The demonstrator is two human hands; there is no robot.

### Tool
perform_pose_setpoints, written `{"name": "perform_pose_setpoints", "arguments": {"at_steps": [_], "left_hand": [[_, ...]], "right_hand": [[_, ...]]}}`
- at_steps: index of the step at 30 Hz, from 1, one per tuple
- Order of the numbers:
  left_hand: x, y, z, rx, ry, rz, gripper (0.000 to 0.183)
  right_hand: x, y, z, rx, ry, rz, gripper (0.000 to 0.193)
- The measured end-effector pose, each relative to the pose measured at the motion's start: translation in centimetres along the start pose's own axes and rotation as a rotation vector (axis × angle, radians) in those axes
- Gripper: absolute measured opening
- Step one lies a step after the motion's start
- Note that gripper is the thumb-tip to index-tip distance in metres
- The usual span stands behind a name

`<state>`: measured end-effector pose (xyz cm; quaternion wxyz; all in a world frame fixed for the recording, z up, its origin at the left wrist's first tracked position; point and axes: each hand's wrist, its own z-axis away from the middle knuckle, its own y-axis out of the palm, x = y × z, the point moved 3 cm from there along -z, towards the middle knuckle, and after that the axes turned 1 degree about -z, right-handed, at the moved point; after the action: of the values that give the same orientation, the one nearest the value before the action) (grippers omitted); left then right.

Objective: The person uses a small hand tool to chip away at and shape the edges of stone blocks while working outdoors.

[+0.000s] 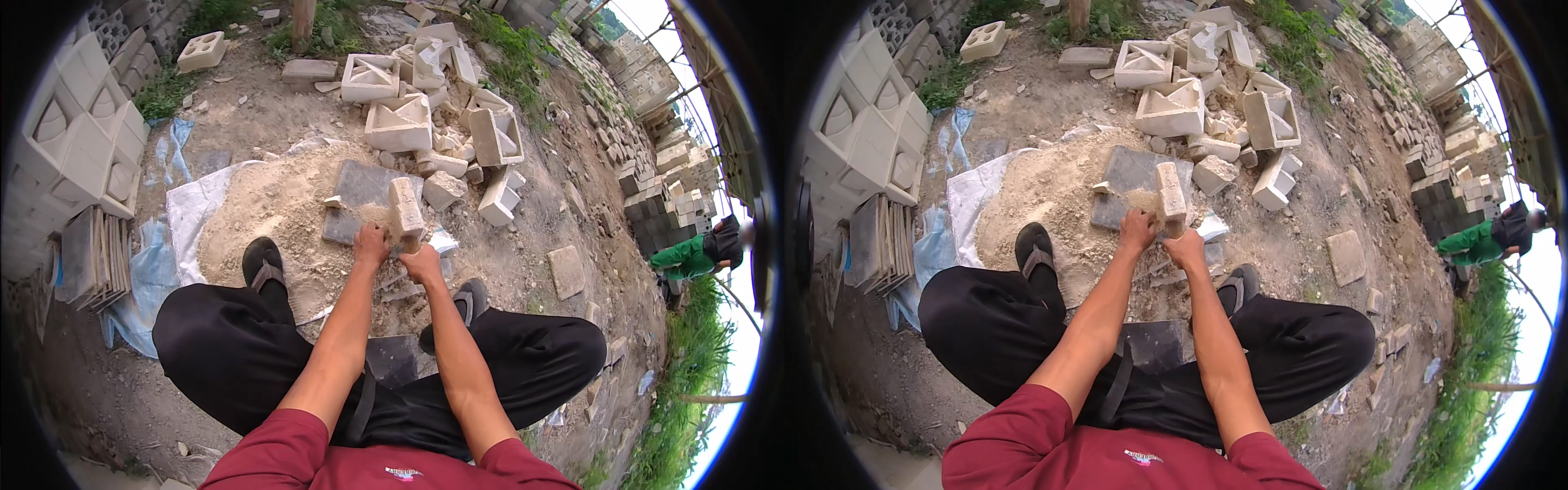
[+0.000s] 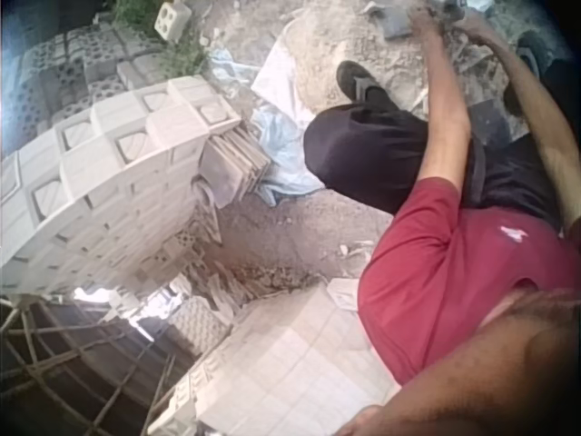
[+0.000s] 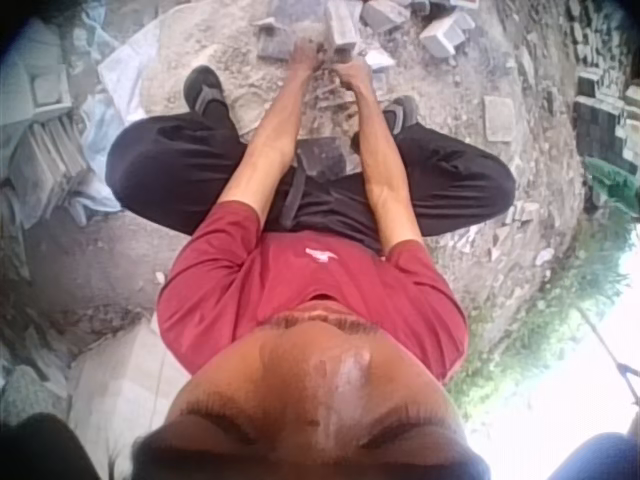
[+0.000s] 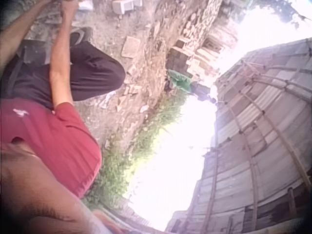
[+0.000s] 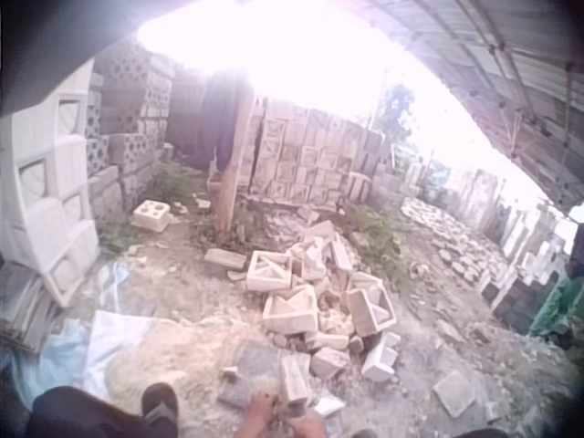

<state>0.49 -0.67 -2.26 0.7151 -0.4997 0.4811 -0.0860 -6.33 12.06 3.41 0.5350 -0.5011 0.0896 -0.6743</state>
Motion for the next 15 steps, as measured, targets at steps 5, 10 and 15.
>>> {"name": "perform_pose_setpoints", "arguments": {"at_steps": [5,10,15], "left_hand": [[0.0,0.5,-0.5,-0.063,0.037,-0.01,0.019],[0.6,0.5,-0.5,-0.107,-0.079,-0.054,0.017],[1.7,0.4,0.0,-0.104,-0.079,-0.055,0.018]], "right_hand": [[-0.4,2.2,1.4,-0.3,-0.192,-0.284,0.043],[-1.9,2.5,-0.2,-0.129,0.018,0.048,0.043],[0.1,2.4,0.9,-0.291,-0.059,-0.096,0.046]]}}
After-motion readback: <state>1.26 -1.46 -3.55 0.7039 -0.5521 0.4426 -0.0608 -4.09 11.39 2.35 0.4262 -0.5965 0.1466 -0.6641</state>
